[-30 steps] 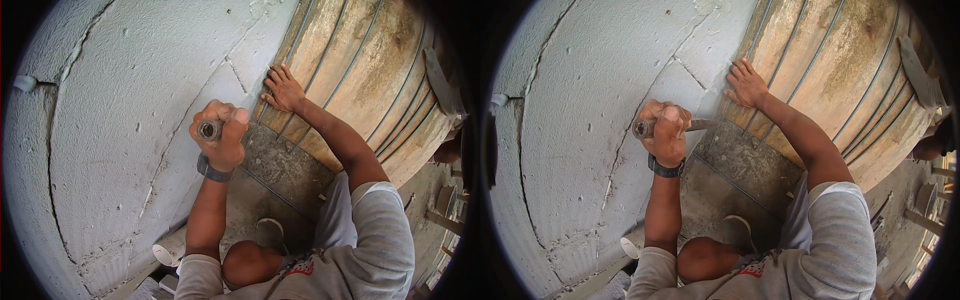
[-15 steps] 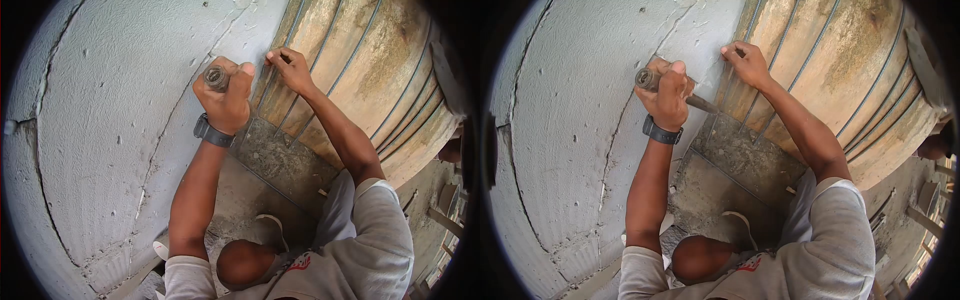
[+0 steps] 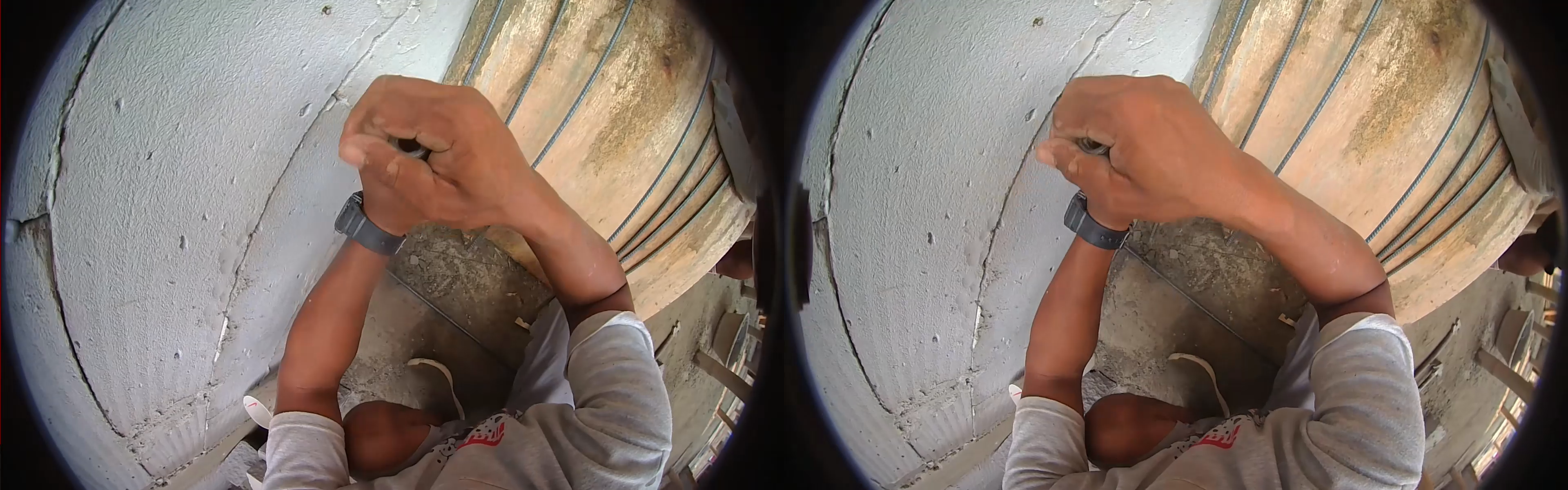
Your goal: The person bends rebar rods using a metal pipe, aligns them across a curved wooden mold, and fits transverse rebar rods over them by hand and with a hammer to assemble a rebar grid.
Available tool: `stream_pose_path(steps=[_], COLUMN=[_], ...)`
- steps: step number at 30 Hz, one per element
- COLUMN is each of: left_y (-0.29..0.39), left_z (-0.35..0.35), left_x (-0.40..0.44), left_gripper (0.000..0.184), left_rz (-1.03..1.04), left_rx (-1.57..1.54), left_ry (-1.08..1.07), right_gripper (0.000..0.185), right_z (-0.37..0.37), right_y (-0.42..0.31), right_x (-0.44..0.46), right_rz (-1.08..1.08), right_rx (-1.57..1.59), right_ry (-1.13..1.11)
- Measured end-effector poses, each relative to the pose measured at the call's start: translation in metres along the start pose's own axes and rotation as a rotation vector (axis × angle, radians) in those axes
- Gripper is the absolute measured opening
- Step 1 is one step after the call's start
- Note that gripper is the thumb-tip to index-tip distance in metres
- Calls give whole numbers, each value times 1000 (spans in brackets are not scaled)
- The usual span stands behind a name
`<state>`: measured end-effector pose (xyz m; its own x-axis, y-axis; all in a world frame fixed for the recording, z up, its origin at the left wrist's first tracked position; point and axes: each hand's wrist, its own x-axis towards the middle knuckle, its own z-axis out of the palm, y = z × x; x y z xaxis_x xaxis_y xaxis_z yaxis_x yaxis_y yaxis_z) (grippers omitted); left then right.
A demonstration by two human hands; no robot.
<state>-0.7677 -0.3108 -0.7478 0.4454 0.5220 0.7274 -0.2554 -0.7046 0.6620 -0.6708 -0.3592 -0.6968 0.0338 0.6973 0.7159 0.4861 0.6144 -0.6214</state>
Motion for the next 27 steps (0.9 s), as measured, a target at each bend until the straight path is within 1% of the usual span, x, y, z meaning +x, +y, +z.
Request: stream_pose_path(steps=[1, 2, 3, 6, 8, 9, 11, 12, 14, 15, 18, 19, 21, 22, 25, 27], left_y=[-18, -35, -46, -44, -21, -18, -19, -20, -22, -19, -4, 3, 10, 10, -5, -11], left_z=[8, 14, 20, 22, 9, 7, 0, -2, -3, -5, -11, -18, -36, -41, -46, -53], left_x=[10, 21, 32, 48, 32, 28, 22, 21, 15, 13, -3, -11, -32, -43, -66, -76], left_gripper=[29, 30, 32, 35, 22, 20, 18, 18, 19, 22, 23, 25, 34, 38, 35, 40], left_rz=[71, 136, 163, 151, -54, -55, -71, -25, 53, 10, -51, -97, 17, 71, -138, -55], left_rx=[80, 176, 237, 260, -15, -12, -1, 59, 182, 196, 207, 189, 271, 313, 122, 242], left_ry=[-44, -80, -88, -73, 43, 52, 78, 11, -128, -207, -155, -177, -169, -169, 1, 33], right_gripper=[29, 34, 39, 38, 36, 35, 33, 33, 31, 30, 29, 29, 26, 27, 27, 26], right_z=[-7, -15, -24, -36, -30, -23, -14, -13, -15, -16, -11, -5, 12, 19, 37, 44], right_y=[10, 24, 37, 51, 21, 10, 1, 0, -2, -4, -19, -28, -40, -44, -51, -55], right_x=[-1, 4, 12, 20, 21, 24, 18, 12, 0, -2, -7, -10, -14, -16, -19, -23], right_rz=[28, 127, 150, 138, 207, 233, 206, 201, 234, 226, 173, 138, 74, 83, 115, 97], right_rx=[-23, -42, 35, -7, -81, -110, -137, -148, -113, -128, -140, -148, -116, -117, -97, -49], right_ry=[14, 77, 130, 7, -135, -214, -141, -109, -138, -137, -153, -165, -174, -200, -233, -199])
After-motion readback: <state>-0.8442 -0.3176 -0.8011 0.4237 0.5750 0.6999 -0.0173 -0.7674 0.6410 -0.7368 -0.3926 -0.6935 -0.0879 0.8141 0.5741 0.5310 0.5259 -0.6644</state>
